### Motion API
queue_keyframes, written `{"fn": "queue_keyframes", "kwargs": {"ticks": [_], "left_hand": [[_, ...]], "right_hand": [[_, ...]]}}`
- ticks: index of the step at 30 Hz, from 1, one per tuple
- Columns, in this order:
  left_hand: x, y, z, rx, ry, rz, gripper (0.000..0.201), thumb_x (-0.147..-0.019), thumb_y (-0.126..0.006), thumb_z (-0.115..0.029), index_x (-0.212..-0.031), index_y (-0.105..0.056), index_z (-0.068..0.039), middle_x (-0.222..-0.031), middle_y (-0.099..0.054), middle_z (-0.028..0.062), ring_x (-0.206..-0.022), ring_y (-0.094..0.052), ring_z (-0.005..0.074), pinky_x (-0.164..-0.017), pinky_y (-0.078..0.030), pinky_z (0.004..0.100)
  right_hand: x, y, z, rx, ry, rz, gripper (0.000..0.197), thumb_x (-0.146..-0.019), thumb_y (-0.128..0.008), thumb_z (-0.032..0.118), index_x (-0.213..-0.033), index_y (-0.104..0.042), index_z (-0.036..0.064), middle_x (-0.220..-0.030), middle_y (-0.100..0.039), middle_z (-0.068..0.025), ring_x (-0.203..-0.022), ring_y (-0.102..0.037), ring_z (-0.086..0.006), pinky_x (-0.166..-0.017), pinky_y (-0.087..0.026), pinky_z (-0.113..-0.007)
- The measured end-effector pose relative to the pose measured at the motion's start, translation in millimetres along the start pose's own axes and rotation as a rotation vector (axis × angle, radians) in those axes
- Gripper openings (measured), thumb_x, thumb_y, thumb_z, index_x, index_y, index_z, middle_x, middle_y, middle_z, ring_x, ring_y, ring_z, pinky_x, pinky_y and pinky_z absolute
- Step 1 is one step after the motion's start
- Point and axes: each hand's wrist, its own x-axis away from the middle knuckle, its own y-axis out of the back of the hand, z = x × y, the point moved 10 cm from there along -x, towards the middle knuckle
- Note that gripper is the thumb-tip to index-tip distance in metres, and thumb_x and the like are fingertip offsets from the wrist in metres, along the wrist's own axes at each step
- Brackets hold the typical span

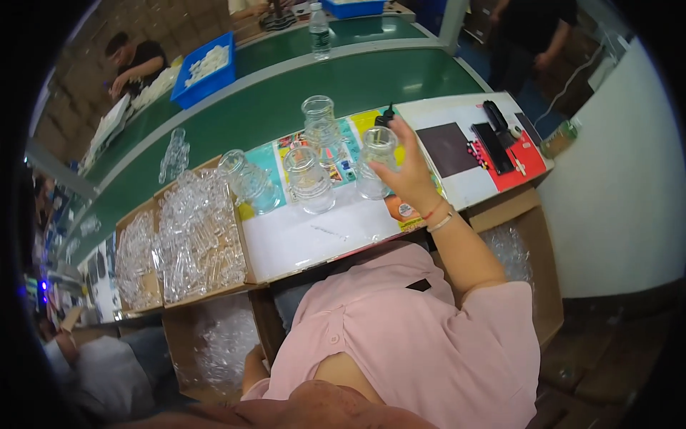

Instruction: Using a manual air blower to clean dust and debris from glass mugs and small glass components on a production line.

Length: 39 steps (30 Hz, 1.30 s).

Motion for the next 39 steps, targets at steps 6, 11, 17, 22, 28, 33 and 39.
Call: {"fn": "queue_keyframes", "kwargs": {"ticks": [6,11,17,22,28,33,39], "left_hand": [[37.1,74.6,-23.4,0.258,0.178,-0.131,0.075,-0.073,-0.062,-0.038,-0.127,-0.035,0.007,-0.126,-0.041,0.028,-0.12,-0.04,0.0354,-0.1,-0.032,0.0378],[92.2,121.1,-3.1,0.365,0.256,-0.445,0.081,-0.068,-0.066,-0.044,-0.125,-0.038,0.006,-0.121,-0.045,0.0298,-0.115,-0.045,0.0367,-0.096,-0.037,0.0387],[111.0,122.8,-2.5,0.462,0.325,-0.529,0.081,-0.068,-0.068,-0.041,-0.126,-0.036,0.006,-0.12,-0.044,0.0316,-0.113,-0.045,0.041,-0.094,-0.038,0.0397],[207.2,179.0,-60.3,0.25,0.461,-0.995,0.073,-0.068,-0.071,-0.03,-0.122,-0.038,0.006,-0.126,-0.035,0.0279,-0.115,-0.037,0.0429,-0.096,-0.035,0.043],[247.3,199.0,-47.4,0.339,0.411,-1.366,0.058,-0.067,-0.065,-0.009,-0.117,-0.04,0.006,-0.118,-0.039,0.0244,-0.111,-0.04,0.0402,-0.094,-0.036,0.0434],[286.6,206.0,-36.0,0.262,0.373,-1.616,0.046,-0.068,-0.057,0.001,-0.111,-0.043,0.003,-0.114,-0.042,0.0205,-0.104,-0.045,0.037,-0.088,-0.039,0.0428],[380.9,239.6,-65.8,0.572,0.105,-2.189,0.038,-0.074,-0.055,0.0,-0.11,-0.045,-0.001,-0.11,-0.044,0.0139,-0.093,-0.052,0.0261,-0.077,-0.046,0.0334]], "right_hand": [[-9.2,-4.0,46.4,0.054,0.108,0.043,0.061,-0.069,-0.07,0.014,-0.122,-0.041,0.0051,-0.107,-0.055,-0.0139,-0.098,-0.055,-0.0235,-0.085,-0.043,-0.032],[-15.3,6.9,98.3,-0.028,0.141,0.085,0.057,-0.067,-0.07,0.016,-0.117,-0.045,0.0039,-0.103,-0.056,-0.0139,-0.094,-0.056,-0.0237,-0.081,-0.045,-0.031],[-12.0,10.2,113.7,-0.018,0.173,0.113,0.054,-0.066,-0.07,0.013,-0.113,-0.046,0.0021,-0.1,-0.056,-0.0141,-0.089,-0.057,-0.0239,-0.078,-0.045,-0.031],[-6.3,17.7,127.2,0.09,0.435,0.017,0.059,-0.061,-0.073,0.011,-0.112,-0.046,0.001,-0.097,-0.055,-0.0136,-0.08,-0.054,-0.0242,-0.074,-0.044,-0.033],[-6.6,15.9,122.5,0.112,0.479,0.014,0.061,-0.06,-0.074,0.013,-0.113,-0.046,0.0011,-0.099,-0.054,-0.0132,-0.086,-0.053,-0.0285,-0.08,-0.041,-0.036],[-15.5,8.2,106.8,0.115,0.448,0.04,0.06,-0.063,-0.073,0.014,-0.115,-0.045,0.0018,-0.1,-0.055,-0.0128,-0.088,-0.053,-0.0285,-0.082,-0.041,-0.037],[-30.4,-29.4,27.5,-0.087,0.144,0.203,0.063,-0.071,-0.07,0.014,-0.124,-0.037,0.0031,-0.113,-0.051,-0.016,-0.108,-0.05,-0.0249,-0.09,-0.04,-0.033]]}}
